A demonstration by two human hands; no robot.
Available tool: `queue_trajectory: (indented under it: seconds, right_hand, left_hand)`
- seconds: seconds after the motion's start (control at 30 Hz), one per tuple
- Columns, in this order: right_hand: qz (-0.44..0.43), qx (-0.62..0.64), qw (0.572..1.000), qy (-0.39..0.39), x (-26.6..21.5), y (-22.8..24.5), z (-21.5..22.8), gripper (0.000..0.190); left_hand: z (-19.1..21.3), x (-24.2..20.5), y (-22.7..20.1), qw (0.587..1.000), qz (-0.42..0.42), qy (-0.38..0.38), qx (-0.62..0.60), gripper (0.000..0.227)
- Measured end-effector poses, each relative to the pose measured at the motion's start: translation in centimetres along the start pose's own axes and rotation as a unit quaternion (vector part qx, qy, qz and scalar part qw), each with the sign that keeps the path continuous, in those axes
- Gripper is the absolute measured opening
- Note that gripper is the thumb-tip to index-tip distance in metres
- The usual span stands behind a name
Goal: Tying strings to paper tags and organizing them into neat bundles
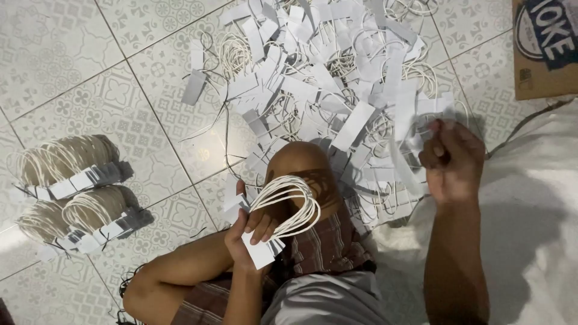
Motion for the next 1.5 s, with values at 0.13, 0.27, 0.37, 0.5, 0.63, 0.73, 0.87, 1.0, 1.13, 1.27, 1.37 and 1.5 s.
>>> queue_trajectory:
  seconds: [0.13,0.27,0.37,0.5,0.63,0.73,0.87,1.0,1.13,1.27,1.37,1.5]
  right_hand:
    - [0.005,-0.407,0.909,0.084,0.2,0.1,-0.7,0.017]
    - [-0.074,-0.583,0.809,0.028,-0.3,-0.9,-1.3,0.022]
    - [-0.006,-0.419,0.908,-0.024,-1.0,-1.0,-1.9,0.013]
    - [0.197,-0.391,0.899,0.011,0.3,-3.1,-2.9,0.019]
    - [0.056,-0.371,0.922,0.101,3.9,-7.2,-7.9,0.035]
    - [0.077,-0.467,0.866,0.165,7.2,-12.3,-8.5,0.046]
    - [0.159,-0.543,0.817,0.115,8.9,-13.1,-9.3,0.019]
    - [0.350,-0.688,0.626,0.113,9.7,-13.2,-11.7,0.048]
    - [0.421,-0.731,0.525,0.116,11.6,-14.4,-12.4,0.036]
    - [0.489,-0.746,0.421,0.167,12.6,-14.7,-13.3,0.010]
    - [0.498,-0.737,0.397,0.228,12.6,-13.7,-15.1,0.009]
    - [0.529,-0.682,0.421,0.278,10.9,-13.4,-18.3,0.021]
  left_hand:
    - [0.2,0.3,0.1,1.000,0.012,-0.001,-0.008,0.058]
    - [0.1,0.3,0.1,1.000,0.015,0.003,0.002,0.059]
    - [0.2,0.2,-0.2,1.000,0.009,0.001,0.005,0.059]
    - [0.0,0.0,-0.2,1.000,0.004,-0.007,0.000,0.059]
    - [-0.3,-0.2,-0.2,1.000,0.000,-0.009,0.002,0.060]
    - [-0.4,-0.5,-0.6,1.000,-0.005,0.004,0.005,0.057]
    - [-0.3,-0.7,-0.9,1.000,-0.016,0.003,-0.006,0.058]
    - [0.4,-1.0,-1.3,1.000,-0.022,-0.017,0.010,0.058]
    - [0.4,-1.3,-1.6,0.999,-0.032,-0.018,0.026,0.062]
    - [0.4,-1.8,-2.3,0.998,-0.050,-0.010,0.028,0.060]
    - [0.7,-1.7,-2.7,0.998,-0.055,-0.009,0.009,0.061]
    - [1.0,-2.2,-3.2,0.998,-0.064,-0.009,0.000,0.059]
Point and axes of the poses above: each hand's wrist, its own x-axis towards the middle knuckle, its own z-axis out of the back of the hand, y = z × x, the point moved 3 cm from there along x, towards the middle knuckle, and after that the axes turned 12 degrees about -x, right-handed, at the moved point
